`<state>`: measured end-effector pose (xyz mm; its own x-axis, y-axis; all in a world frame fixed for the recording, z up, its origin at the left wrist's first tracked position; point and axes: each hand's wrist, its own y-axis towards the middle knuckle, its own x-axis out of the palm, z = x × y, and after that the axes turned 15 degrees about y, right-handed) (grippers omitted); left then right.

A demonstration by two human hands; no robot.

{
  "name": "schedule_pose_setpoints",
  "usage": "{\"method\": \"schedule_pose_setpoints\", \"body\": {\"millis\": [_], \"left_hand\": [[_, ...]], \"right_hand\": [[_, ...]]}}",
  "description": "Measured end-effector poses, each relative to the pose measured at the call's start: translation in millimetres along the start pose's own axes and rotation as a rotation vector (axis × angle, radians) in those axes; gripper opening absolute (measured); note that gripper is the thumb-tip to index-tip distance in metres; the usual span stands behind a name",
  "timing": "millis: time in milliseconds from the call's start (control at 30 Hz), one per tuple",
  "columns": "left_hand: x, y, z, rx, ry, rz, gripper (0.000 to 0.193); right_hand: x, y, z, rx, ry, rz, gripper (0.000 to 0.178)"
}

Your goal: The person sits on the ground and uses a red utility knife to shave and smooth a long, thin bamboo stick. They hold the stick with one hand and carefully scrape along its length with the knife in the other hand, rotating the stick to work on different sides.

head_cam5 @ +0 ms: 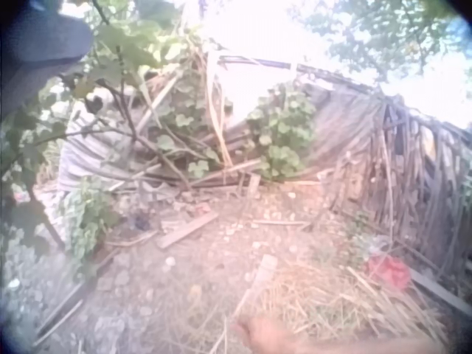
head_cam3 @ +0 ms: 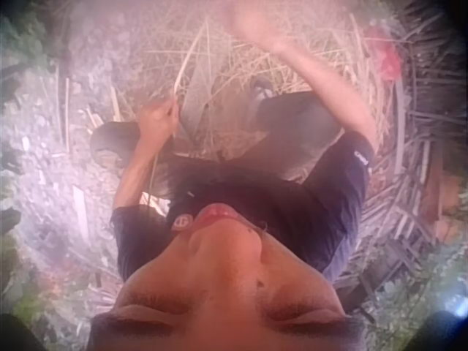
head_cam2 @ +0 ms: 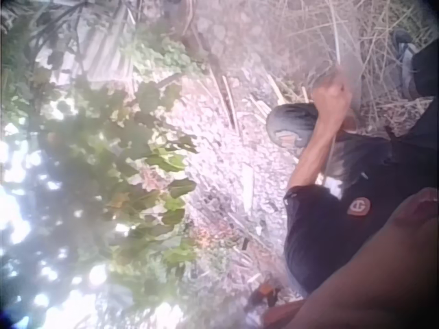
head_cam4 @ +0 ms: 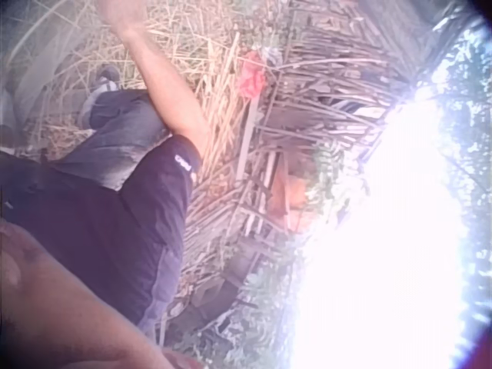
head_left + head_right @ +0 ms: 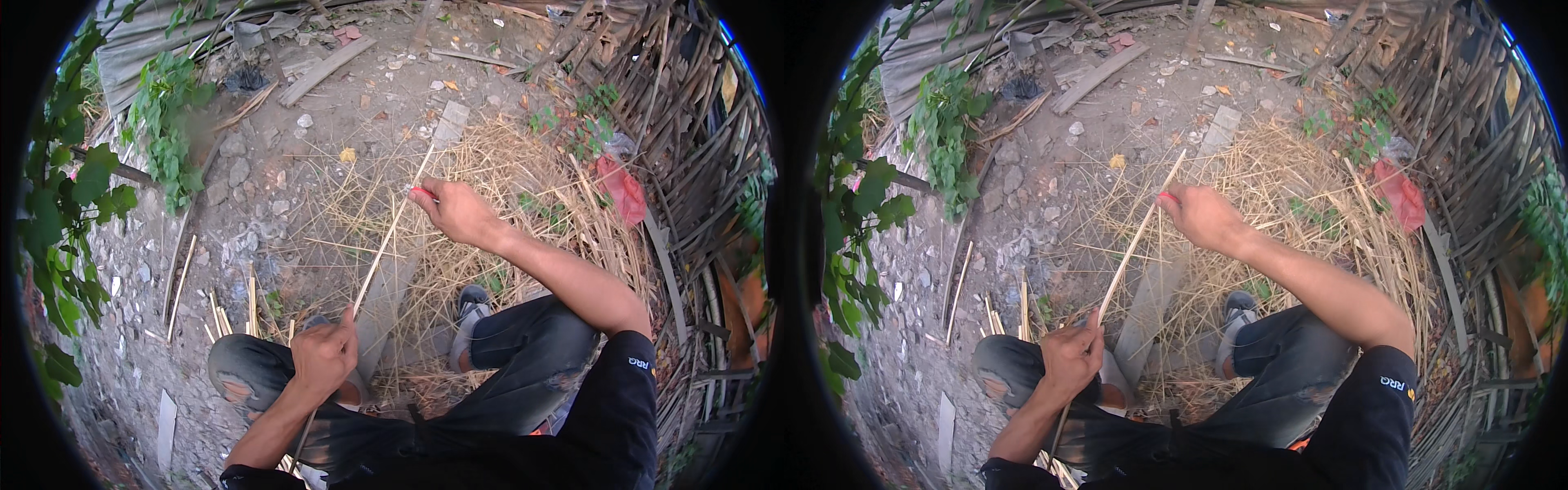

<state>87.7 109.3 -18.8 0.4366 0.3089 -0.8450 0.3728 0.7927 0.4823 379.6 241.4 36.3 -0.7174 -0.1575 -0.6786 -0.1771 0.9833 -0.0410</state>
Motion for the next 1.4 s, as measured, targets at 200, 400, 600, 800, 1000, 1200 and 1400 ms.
{"method": "schedule_pose_setpoints", "body": {"millis": [200,400,600,800,1000,1200,1400], "left_hand": [[2.4,0.9,-5.3,-0.033,0.042,-0.061,0.029],[0.5,7.3,-2.4,-0.202,-0.085,-0.016,0.031],[-0.3,9.4,3.1,-0.279,-0.248,-0.056,0.029],[-3.3,6.1,2.0,-0.174,-0.251,-0.110,0.033],[-5.2,-1.2,-15.5,-0.340,-0.692,-0.771,0.045],[-14.9,2.0,0.4,-0.458,-0.939,-0.739,0.050],[-12.2,4.8,-1.9,-0.538,-0.850,-0.700,0.057]], "right_hand": [[40.1,-15.9,6.7,-0.183,0.155,-0.074,0.045],[30.5,0.0,-5.4,-0.025,0.382,-0.019,0.056],[16.9,22.2,25.7,0.200,0.654,0.172,0.064],[12.7,23.3,26.5,0.390,1.102,0.067,0.036],[-12.6,39.1,40.5,0.305,1.339,0.210,0.028],[-46.3,28.0,53.8,0.255,0.826,0.390,0.037],[-50.8,17.9,70.0,-0.002,0.306,0.360,0.051]]}}
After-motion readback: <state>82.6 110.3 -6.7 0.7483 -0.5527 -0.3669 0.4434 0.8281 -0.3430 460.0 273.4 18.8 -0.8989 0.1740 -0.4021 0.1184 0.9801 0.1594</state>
